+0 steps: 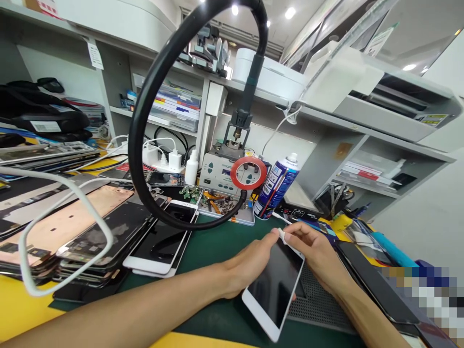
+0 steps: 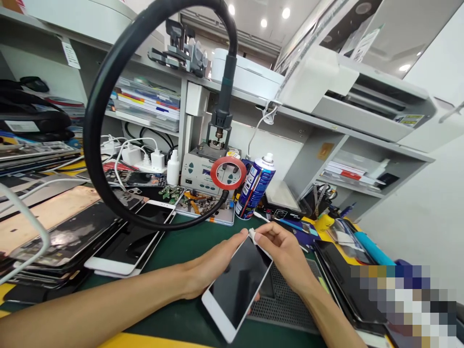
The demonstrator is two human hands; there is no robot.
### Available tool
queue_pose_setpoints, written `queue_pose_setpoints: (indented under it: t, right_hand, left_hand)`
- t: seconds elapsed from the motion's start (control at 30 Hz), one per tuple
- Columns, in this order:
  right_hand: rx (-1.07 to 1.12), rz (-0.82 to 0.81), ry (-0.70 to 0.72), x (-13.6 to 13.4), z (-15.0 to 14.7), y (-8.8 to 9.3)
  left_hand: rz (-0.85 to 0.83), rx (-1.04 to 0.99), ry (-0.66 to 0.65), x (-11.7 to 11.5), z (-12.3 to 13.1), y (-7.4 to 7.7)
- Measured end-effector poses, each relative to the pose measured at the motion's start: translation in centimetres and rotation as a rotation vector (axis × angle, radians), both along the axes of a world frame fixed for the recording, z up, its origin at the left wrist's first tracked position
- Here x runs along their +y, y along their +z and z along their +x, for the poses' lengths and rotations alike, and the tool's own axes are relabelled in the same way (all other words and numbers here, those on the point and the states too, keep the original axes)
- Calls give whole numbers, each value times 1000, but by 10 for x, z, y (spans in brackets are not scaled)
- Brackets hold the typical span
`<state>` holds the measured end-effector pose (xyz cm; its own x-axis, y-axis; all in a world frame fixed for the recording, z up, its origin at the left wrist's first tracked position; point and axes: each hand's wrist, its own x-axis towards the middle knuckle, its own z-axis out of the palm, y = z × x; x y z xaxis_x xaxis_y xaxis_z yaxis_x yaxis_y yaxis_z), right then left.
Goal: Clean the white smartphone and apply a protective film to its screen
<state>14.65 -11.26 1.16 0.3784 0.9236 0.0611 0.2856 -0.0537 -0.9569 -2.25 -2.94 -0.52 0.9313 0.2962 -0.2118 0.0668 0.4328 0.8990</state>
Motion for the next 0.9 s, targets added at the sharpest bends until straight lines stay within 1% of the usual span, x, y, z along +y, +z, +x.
queue_pose_setpoints:
  t: [0.07,0.13,0.2,0.27,0.33,0.4,0.47,0.53,0.6,0.67,0.77,0.83,0.87,0.9]
  right_hand:
    - [-19,2,-21,4,-5,-2]
    - [-26,5,-59,6,-8,-3]
    - [-8,-12,-88,5,-7,-2]
    - [20,-22,-89,0,-1,1]
    - [35,-25,-46,-6,10,6]
    - [40,-29,25,-14,21,12]
    - [43,-28,91,-22,32,18]
    - [39,-8,117,-28,40,24]
    - [20,6,104,-32,43,28]
    - [-37,-20,59,-33,44,29]
    - [-259,-71,-62,-30,43,26]
    - [-361,-48,-128,-28,42,22]
    - [-335,-22,-130,-26,40,20]
    - [-249,5,-106,-24,38,18]
  left_hand:
    - [15,9,-10,1,-1,2]
    - [-24,-4,-68,1,-2,3]
    - [-47,-35,-111,0,-1,3]
    - [-40,-63,-105,-2,-1,2]
    - [-21,-108,-74,-5,-1,0]
    - [18,-139,-38,-7,-2,0]
    - [121,-178,4,-9,-4,0]
    - [257,-234,60,-11,-6,2]
    - [337,-306,106,-13,-9,6]
    - [339,-364,137,-15,-10,10]
    - [336,-382,197,-15,-12,15]
    - [344,-367,252,-13,-11,16]
    - [353,-361,284,-11,-10,15]
    - [364,-354,323,-8,-8,15]
